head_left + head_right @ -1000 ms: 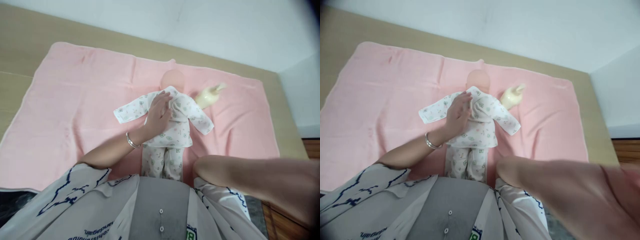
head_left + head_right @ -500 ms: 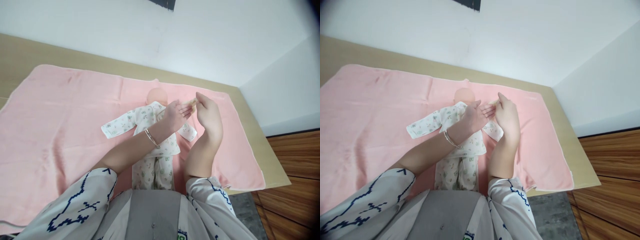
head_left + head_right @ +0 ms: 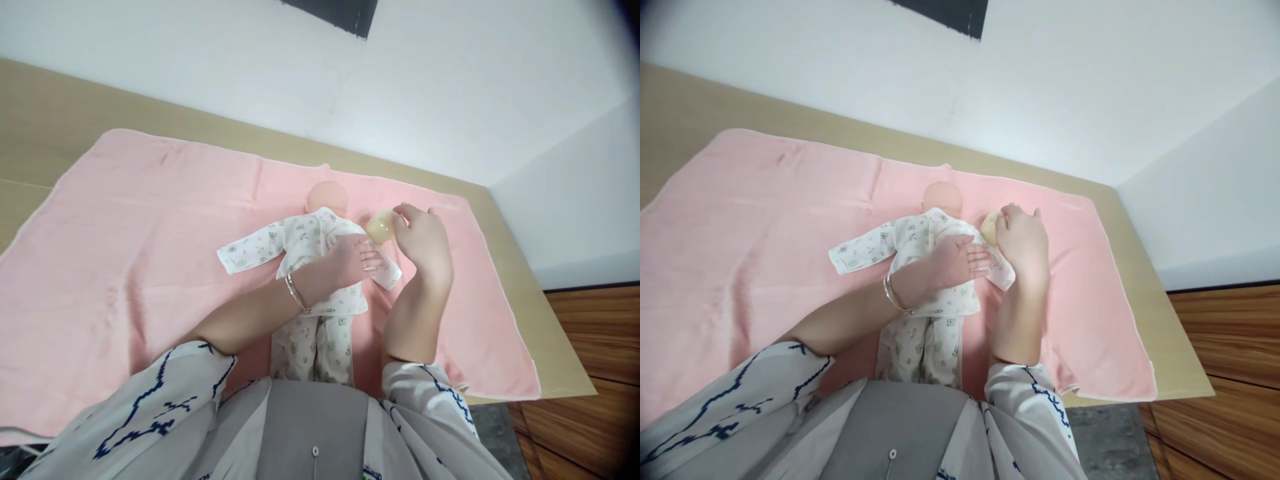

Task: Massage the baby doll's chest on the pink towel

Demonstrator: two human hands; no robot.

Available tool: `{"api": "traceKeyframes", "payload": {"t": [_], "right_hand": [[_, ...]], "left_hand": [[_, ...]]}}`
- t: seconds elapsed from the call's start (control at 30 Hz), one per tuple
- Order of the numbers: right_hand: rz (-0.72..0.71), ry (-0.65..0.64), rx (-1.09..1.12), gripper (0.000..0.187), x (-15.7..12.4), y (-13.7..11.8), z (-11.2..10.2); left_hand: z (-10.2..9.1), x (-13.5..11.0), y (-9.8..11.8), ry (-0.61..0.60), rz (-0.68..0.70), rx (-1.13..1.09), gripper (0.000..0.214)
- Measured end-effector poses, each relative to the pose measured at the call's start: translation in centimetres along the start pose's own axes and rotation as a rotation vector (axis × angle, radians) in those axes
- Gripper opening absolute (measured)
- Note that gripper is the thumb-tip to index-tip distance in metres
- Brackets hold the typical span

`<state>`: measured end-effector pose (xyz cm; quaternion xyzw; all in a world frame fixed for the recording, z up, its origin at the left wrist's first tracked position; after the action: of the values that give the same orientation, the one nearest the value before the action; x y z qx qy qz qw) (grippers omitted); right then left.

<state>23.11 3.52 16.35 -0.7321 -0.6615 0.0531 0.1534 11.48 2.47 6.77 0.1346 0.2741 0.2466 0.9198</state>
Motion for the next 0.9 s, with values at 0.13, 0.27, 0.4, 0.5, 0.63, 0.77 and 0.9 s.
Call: {"api": "traceKeyframes", "payload": {"t": [0.13, 0.27, 0.4, 0.5, 0.63, 0.77, 0.9], "right_hand": [[-0.027, -0.012, 0.036, 0.041, -0.5, 0.9, 0.0], [-0.079, -0.021, 0.003, 0.043, -1.1, 0.9, 0.3], [-0.09, -0.016, -0.04, 0.048, -1.5, 0.5, 1.0], [-0.059, -0.041, -0.067, 0.056, -1.6, 0.5, 1.7], [-0.018, -0.107, -0.057, 0.065, -2.6, 0.1, 1.5], [-0.143, -0.028, -0.007, 0.062, -5.3, -2.8, 0.2], [-0.396, -0.021, 0.028, 0.064, -8.1, -7.3, 0.4]], "left_hand": [[-1.3, -3.5, -0.9, 0.105, -0.079, -0.005, 0.034], [-2.0, -5.5, 0.3, 0.114, 0.014, -0.058, 0.039], [-2.2, -7.0, 1.7, 0.123, 0.071, -0.076, 0.043], [-1.8, -8.3, 2.4, 0.111, 0.089, -0.066, 0.039], [-1.4, -10.0, 2.9, 0.105, 0.129, -0.034, 0.033], [-1.0, -11.2, 2.8, 0.041, 0.18, 0.042, 0.033], [0.1, -12.0, 2.8, -0.087, 0.192, 0.168, 0.037]]}}
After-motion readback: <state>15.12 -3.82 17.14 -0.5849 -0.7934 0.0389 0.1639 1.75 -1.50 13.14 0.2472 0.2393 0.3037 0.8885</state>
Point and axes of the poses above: each hand's wrist, its own x-axis towards the middle knuckle, its own z-axis out of the palm, y = z × x, the point moved 5 cm from there along x, towards the middle knuckle, and after that the axes turned 5 degrees about -y, right-handed, at the moved point
